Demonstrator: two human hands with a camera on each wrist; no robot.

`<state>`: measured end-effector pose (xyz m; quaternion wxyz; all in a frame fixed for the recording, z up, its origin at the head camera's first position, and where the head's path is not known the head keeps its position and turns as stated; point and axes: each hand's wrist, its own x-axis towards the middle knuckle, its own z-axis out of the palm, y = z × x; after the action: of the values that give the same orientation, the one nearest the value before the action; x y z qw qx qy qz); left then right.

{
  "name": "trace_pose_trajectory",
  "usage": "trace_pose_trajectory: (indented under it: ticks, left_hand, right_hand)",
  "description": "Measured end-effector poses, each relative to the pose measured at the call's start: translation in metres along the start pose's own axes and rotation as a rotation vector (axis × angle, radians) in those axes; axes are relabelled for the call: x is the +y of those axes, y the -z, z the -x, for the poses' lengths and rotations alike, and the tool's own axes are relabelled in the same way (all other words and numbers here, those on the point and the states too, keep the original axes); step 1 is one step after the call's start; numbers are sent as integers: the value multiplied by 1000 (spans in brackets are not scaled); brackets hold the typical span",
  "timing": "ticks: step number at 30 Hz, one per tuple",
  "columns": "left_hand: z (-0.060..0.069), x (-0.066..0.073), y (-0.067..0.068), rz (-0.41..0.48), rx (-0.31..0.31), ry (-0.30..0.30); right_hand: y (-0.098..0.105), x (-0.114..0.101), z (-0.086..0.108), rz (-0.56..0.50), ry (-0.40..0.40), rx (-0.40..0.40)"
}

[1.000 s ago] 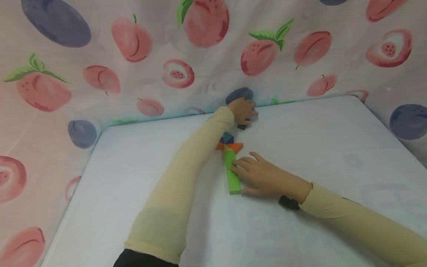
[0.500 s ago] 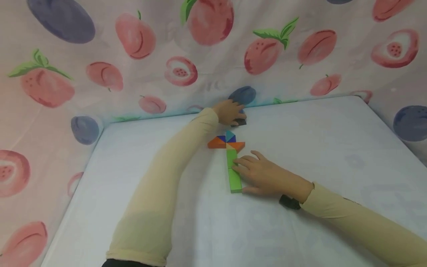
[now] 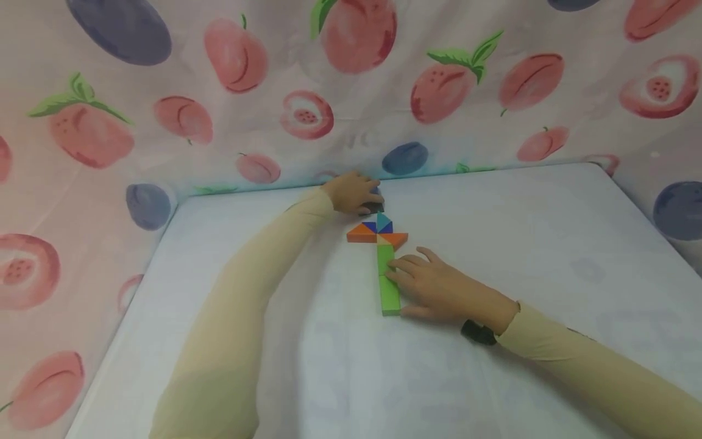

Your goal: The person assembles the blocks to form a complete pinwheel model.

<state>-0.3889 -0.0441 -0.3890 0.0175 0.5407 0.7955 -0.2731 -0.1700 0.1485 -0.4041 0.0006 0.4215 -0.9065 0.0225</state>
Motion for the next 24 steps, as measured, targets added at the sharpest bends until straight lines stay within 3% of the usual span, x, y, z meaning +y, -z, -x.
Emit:
trace_pose_trajectory:
  ticks: [15, 24]
  left_hand:
    - [51, 9, -19, 127, 109, 50]
    - [82, 16, -25, 176, 77, 86]
  right_hand:
    - [2, 0, -1, -4, -9, -26]
    - [3, 0, -1, 23, 20, 5]
